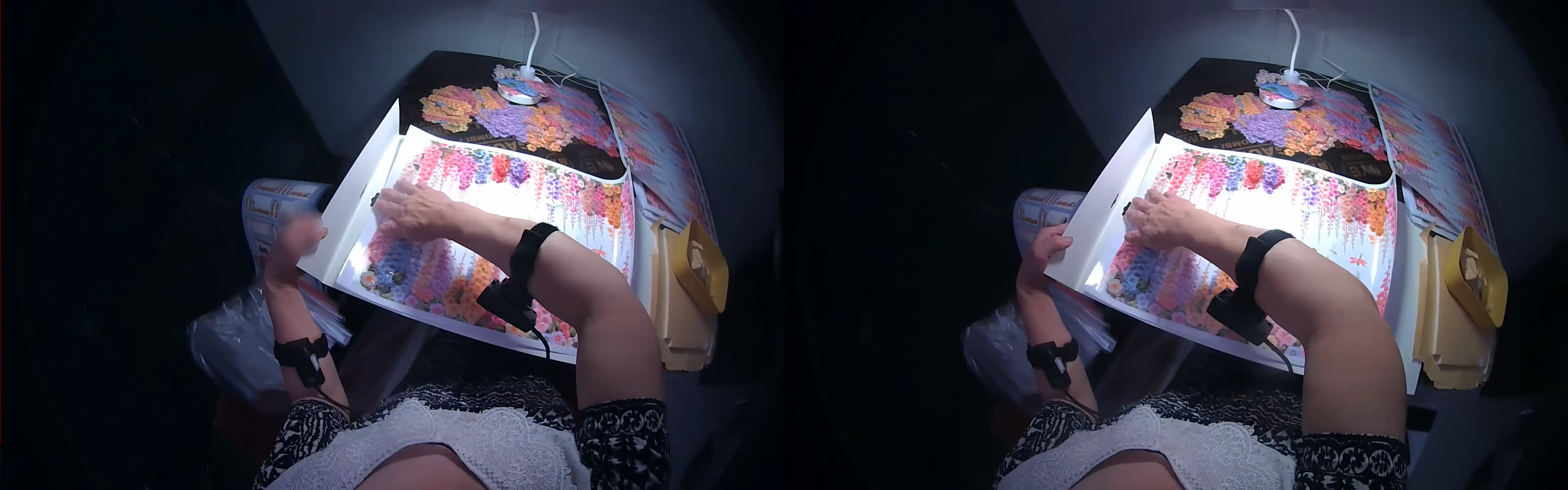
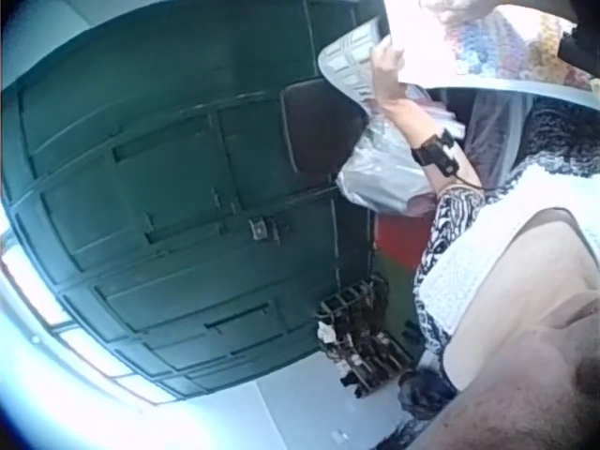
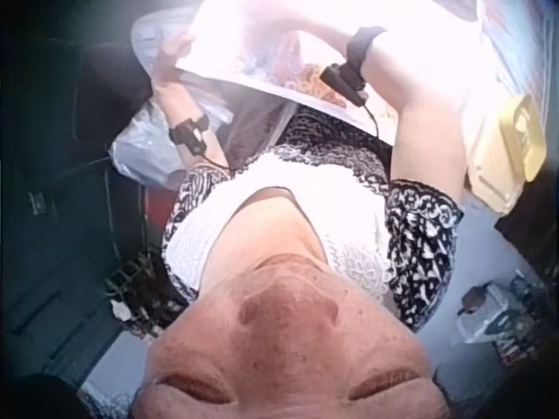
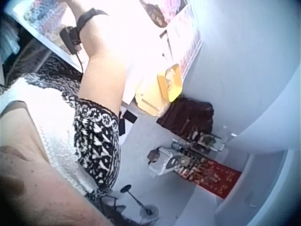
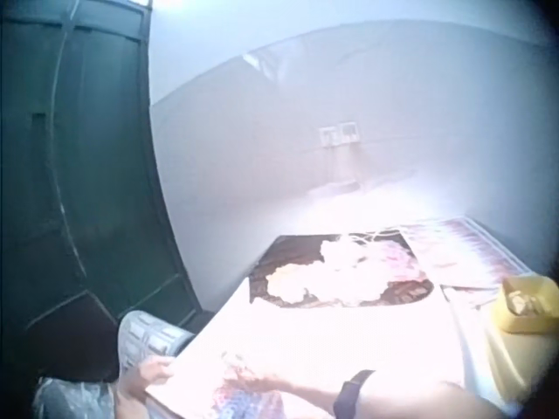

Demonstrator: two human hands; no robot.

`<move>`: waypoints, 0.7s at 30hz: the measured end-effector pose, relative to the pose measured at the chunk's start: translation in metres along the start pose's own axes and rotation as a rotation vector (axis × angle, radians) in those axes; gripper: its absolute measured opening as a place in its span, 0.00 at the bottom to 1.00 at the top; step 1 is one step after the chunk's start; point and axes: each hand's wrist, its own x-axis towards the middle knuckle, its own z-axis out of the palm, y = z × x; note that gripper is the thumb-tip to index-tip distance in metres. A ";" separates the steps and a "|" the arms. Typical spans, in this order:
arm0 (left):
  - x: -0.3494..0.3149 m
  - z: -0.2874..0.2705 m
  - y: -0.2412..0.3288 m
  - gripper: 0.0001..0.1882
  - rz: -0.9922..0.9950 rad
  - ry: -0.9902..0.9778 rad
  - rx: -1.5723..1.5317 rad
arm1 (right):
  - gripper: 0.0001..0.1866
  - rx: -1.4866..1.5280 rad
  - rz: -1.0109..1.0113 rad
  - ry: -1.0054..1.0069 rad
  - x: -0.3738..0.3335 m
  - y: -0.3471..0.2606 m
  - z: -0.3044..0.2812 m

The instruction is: The recorder is organizing and peeling flower stickers, then placing them into a packaging folder.

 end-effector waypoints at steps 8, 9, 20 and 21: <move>-0.003 0.028 0.067 0.15 -0.104 -0.148 0.009 | 0.21 -0.104 -0.060 0.084 -0.005 0.005 0.005; -0.001 0.028 0.066 0.16 -0.139 -0.142 -0.078 | 0.22 -0.080 -0.036 0.048 -0.003 0.003 0.003; -0.007 0.044 0.077 0.36 -0.322 -0.062 -0.289 | 0.28 0.079 0.100 -0.042 0.000 -0.002 -0.012; -0.008 0.049 0.083 0.40 -0.281 -0.128 -0.344 | 0.27 0.041 0.064 -0.055 -0.002 -0.001 -0.014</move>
